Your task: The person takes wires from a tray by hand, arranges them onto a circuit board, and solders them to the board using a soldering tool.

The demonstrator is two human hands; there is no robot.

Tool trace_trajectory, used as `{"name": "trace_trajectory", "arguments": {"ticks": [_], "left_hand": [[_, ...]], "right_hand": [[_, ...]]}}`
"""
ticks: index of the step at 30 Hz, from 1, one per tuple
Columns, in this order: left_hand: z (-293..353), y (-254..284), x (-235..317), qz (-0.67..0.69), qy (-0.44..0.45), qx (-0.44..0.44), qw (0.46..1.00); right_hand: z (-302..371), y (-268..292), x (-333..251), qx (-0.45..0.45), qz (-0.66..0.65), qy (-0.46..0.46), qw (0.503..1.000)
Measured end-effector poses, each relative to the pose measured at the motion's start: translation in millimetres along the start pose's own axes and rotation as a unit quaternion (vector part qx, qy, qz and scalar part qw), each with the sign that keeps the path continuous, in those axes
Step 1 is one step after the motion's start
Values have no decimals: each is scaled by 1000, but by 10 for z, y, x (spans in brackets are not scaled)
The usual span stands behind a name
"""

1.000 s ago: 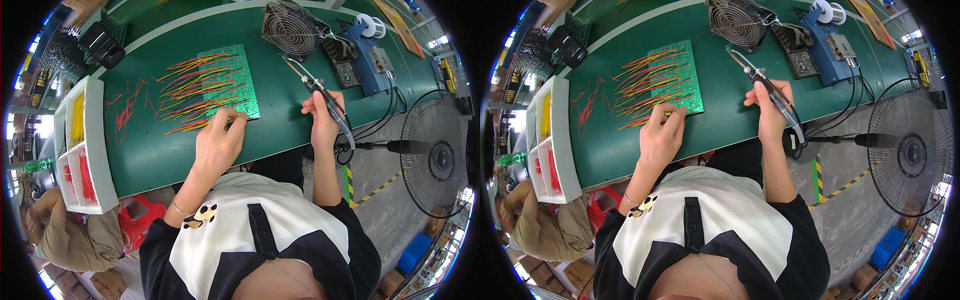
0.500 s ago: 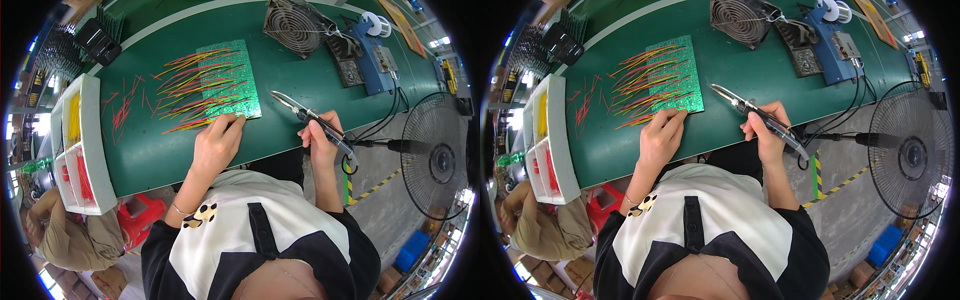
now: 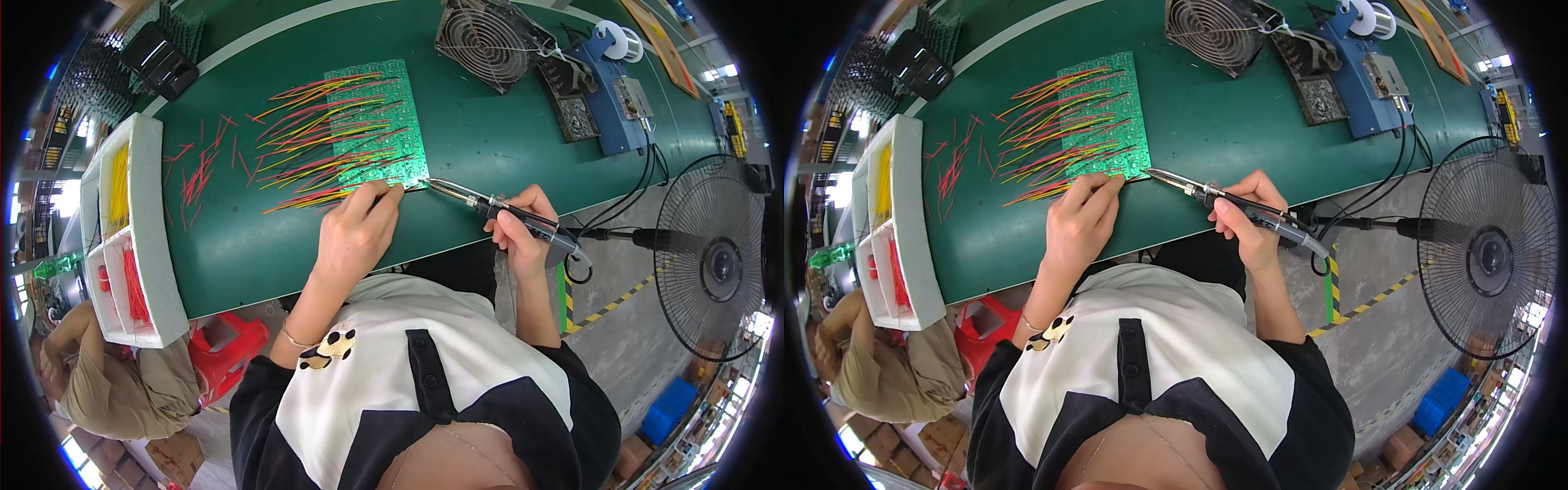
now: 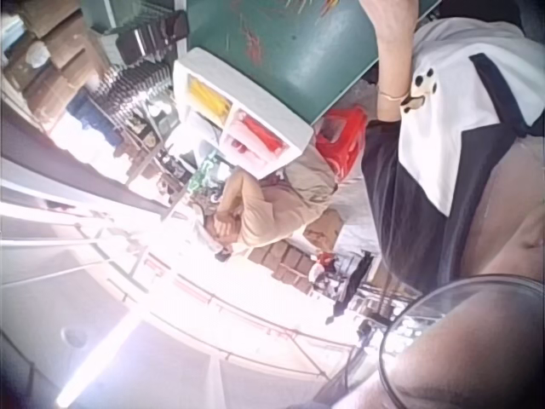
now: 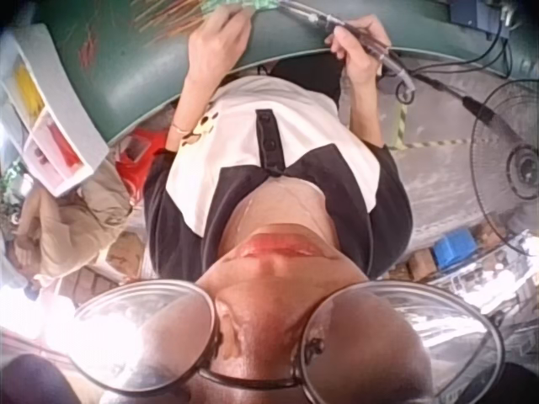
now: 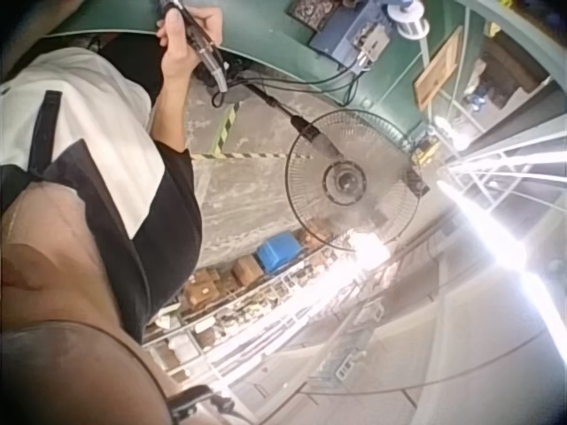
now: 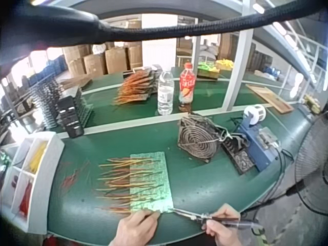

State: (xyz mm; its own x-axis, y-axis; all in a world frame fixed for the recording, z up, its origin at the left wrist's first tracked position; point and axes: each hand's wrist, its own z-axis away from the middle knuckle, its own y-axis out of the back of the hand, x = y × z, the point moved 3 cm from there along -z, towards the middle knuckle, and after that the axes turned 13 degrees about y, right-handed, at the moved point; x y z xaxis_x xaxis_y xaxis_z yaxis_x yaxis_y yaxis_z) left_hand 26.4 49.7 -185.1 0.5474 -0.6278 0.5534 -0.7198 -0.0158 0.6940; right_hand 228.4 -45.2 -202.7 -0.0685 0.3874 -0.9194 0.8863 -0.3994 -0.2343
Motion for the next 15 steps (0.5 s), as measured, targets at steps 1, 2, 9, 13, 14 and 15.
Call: {"name": "trace_trajectory", "arguments": {"ticks": [1, 2, 9, 13, 14, 15], "left_hand": [[4, 0, 1, 0, 0, 1, 1000], [9, -1, -1, 0, 1, 2, 1000], [27, 5, 16, -13, -12, 4, 1000], [29, 4, 21, -7, 7, 2, 1000], [29, -6, 18, -4, 7, 3, 1000], [24, -4, 16, -4, 6, 4, 1000]], "right_hand": [[4, 1, 0, 0, 1, 2, 1000], [6, 1, -4, 0, 1, 3, 1000], [40, 6, -17, -5, 24, 1, 1000], [30, 4, -30, -6, 25, 11, 1000], [21, 18, -17, 20, -12, 22, 999], [10, 22, -5, 45, -50, 32, 997]]}}
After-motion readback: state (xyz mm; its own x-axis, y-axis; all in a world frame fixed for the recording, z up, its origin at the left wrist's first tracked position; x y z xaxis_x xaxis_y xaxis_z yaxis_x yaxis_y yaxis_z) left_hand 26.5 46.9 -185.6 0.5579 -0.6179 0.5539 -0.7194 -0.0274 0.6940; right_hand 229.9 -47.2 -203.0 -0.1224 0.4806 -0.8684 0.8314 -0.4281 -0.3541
